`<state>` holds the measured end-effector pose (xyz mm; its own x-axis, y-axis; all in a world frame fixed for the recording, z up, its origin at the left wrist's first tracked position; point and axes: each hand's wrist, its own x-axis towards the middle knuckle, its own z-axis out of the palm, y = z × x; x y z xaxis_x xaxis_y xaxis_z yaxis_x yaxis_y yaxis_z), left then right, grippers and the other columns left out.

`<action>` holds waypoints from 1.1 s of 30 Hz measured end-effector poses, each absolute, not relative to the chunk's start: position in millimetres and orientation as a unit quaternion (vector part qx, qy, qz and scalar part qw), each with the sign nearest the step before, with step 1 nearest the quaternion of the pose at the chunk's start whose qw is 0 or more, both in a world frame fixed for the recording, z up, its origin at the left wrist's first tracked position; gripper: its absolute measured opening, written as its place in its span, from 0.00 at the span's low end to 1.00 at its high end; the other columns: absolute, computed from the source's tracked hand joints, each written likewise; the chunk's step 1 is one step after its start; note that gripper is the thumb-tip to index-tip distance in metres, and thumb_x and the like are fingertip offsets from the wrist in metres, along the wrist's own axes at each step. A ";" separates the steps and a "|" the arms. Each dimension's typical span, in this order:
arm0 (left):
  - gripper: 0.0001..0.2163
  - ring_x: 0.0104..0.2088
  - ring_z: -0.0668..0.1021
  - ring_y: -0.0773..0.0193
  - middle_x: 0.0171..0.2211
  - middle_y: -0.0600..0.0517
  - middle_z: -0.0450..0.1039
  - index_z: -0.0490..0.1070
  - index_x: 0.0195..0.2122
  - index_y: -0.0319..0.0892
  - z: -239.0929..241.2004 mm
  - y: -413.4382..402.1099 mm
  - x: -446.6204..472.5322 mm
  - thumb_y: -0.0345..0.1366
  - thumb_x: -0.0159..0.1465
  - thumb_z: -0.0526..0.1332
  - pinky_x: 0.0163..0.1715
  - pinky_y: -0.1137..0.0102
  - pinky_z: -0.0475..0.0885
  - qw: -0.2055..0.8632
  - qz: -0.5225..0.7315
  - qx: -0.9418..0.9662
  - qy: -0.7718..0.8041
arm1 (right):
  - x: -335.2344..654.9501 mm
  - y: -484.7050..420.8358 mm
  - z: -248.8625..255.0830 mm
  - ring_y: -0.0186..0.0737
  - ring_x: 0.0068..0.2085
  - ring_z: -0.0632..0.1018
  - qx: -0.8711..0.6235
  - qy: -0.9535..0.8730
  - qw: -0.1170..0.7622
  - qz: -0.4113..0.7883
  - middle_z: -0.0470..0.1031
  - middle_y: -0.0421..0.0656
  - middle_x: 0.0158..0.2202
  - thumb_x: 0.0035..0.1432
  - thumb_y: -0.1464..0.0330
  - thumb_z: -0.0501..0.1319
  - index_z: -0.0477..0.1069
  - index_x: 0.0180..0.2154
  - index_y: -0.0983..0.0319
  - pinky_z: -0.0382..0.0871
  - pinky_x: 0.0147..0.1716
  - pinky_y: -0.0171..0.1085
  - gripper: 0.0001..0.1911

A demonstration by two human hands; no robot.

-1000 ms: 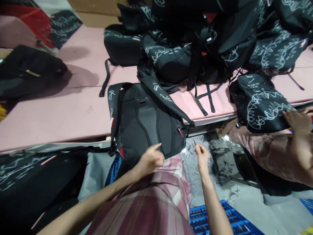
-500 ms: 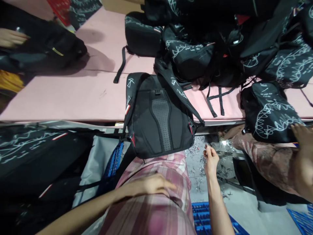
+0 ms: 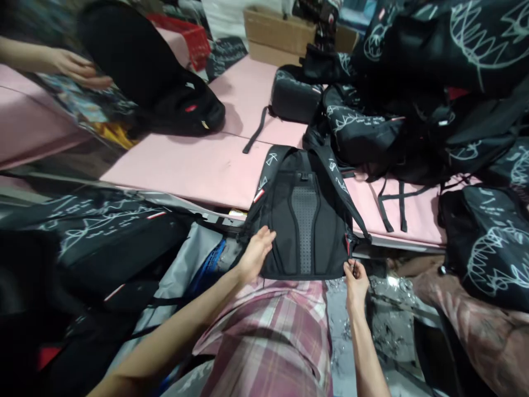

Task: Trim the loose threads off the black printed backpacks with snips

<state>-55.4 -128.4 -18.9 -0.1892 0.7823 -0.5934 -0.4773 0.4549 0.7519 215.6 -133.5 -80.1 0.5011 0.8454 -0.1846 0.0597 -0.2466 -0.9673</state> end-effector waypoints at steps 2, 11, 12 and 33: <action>0.32 0.61 0.58 0.58 0.63 0.42 0.49 0.49 0.61 0.44 -22.9 -143.4 -50.2 0.37 0.58 0.60 0.57 0.62 0.56 0.636 0.496 0.152 0.571 | 218.7 -134.7 -81.6 0.31 0.24 0.66 -0.692 -0.333 0.517 0.378 0.70 0.38 0.27 0.38 0.58 0.67 0.70 0.36 0.63 0.56 0.21 0.29 0.22; 0.10 0.42 0.74 0.63 0.38 0.47 0.71 0.65 0.33 0.40 -24.5 -145.8 -71.6 0.32 0.52 0.64 0.45 0.68 0.67 0.691 0.484 0.095 0.529 | 222.9 -126.5 -95.8 0.38 0.31 0.73 -0.689 -0.394 0.480 0.374 0.74 0.43 0.33 0.40 0.57 0.66 0.72 0.36 0.63 0.67 0.32 0.36 0.21; 0.08 0.41 0.74 0.64 0.38 0.48 0.71 0.64 0.32 0.40 -20.3 -134.5 -75.3 0.33 0.53 0.63 0.45 0.69 0.68 0.686 0.508 0.074 0.515 | 221.2 -125.6 -96.7 0.39 0.32 0.74 -0.689 -0.395 0.479 0.375 0.74 0.43 0.33 0.40 0.57 0.66 0.72 0.35 0.63 0.67 0.33 0.36 0.21; 0.22 0.50 0.71 0.56 0.50 0.44 0.69 0.61 0.56 0.39 -18.0 -85.8 -156.7 0.30 0.59 0.50 0.51 0.64 0.64 0.299 0.274 0.598 0.691 | 199.7 -111.0 -51.9 0.44 0.36 0.74 -0.722 -0.485 0.373 0.323 0.75 0.45 0.35 0.44 0.53 0.62 0.73 0.36 0.62 0.67 0.36 0.39 0.22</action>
